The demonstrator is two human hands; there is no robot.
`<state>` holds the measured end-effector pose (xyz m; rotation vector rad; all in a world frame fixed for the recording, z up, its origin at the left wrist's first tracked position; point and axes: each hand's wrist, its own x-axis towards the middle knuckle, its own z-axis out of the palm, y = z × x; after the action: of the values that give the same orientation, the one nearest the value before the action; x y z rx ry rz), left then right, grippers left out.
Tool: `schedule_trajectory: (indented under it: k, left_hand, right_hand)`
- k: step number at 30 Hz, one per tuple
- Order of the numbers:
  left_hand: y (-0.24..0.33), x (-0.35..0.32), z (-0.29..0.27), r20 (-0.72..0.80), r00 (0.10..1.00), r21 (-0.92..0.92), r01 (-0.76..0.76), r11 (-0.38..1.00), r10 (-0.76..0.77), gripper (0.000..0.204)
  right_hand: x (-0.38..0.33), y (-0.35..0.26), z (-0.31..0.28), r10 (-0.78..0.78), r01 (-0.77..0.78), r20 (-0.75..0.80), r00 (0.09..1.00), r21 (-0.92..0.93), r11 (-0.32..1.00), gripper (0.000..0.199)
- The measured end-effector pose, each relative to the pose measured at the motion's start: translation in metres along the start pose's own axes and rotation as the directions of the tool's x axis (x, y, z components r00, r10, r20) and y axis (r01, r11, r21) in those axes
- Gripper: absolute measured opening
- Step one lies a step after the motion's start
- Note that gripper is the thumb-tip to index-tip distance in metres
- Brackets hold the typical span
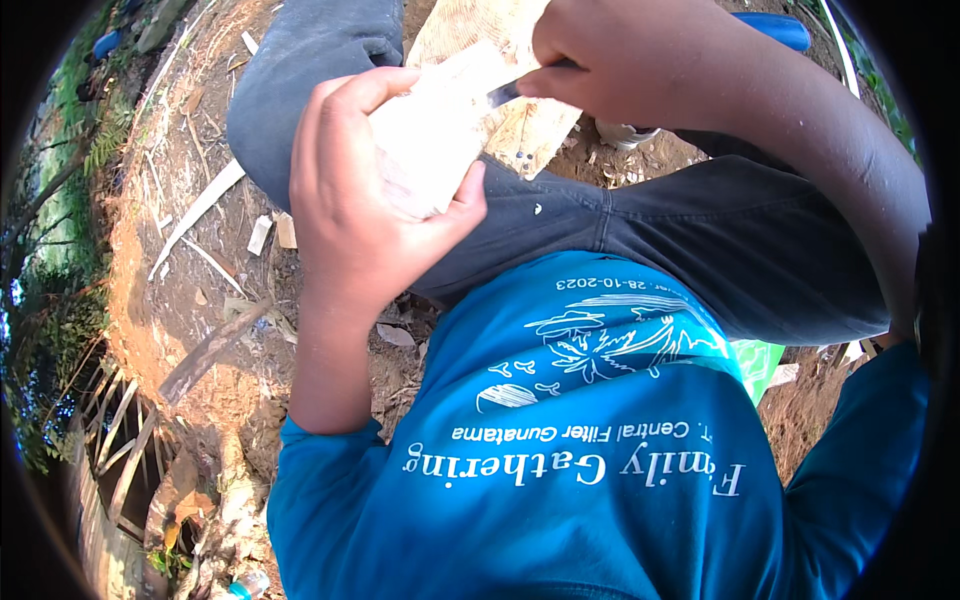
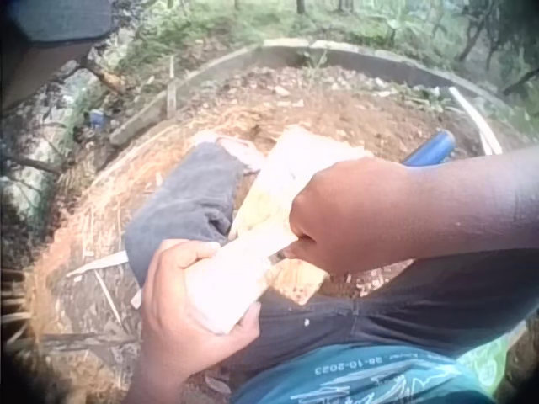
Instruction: The person carves a channel into a piece of wood using a chisel and a hammer while sitting on the ground.
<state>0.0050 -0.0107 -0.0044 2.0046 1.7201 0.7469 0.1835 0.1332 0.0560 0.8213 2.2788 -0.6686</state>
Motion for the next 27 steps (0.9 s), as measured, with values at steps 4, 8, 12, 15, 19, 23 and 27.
schedule_trajectory:
  k: [4, 8, 12, 15, 19, 23, 27]
  left_hand:
    - [-0.039, 0.004, -0.015, 0.081, 0.989, -0.388, 0.146, 0.91, -0.125, 0.073]
    - [-0.049, 0.02, -0.025, 0.218, 0.969, -0.547, 0.22, 0.808, -0.116, 0.063]
    - [-0.052, 0.037, -0.025, 0.338, 0.938, -0.399, 0.211, 0.892, -0.071, 0.056]
    - [-0.051, 0.046, -0.022, 0.312, 0.946, -0.41, 0.214, 0.887, -0.085, 0.045]
    - [-0.051, 0.056, -0.007, 0.266, 0.938, -0.471, 0.326, 0.819, -0.22, 0.029]
    - [-0.047, 0.06, 0.007, 0.099, 0.946, -0.54, 0.312, 0.782, -0.309, 0.023]
    - [-0.065, 0.058, 0.004, 0.126, 0.939, -0.564, 0.333, 0.756, -0.32, 0.022]
  right_hand:
    - [-0.002, 0.025, 0.004, -0.02, 0.022, -0.028, 0.999, 0.048, 0.999, 0.039]
    - [0.004, 0.038, 0.007, -0.087, 0.086, -0.047, 0.995, -0.019, 0.996, 0.033]
    - [-0.006, 0.02, 0.005, -0.132, 0.117, -0.093, 0.987, -0.157, 0.981, 0.028]
    - [0.011, 0.036, 0.012, -0.243, 0.237, -0.048, 0.969, -0.114, 0.965, 0.025]
    - [0.015, 0.01, -0.015, -0.037, 0.038, 0.015, 0.999, -0.024, 0.999, 0.024]
    - [0.006, -0.011, -0.04, 0.111, -0.102, 0.076, 0.991, -0.112, 0.988, 0.021]
    - [0.001, 0.007, -0.019, -0.104, 0.085, -0.09, 0.991, -0.187, 0.979, 0.016]
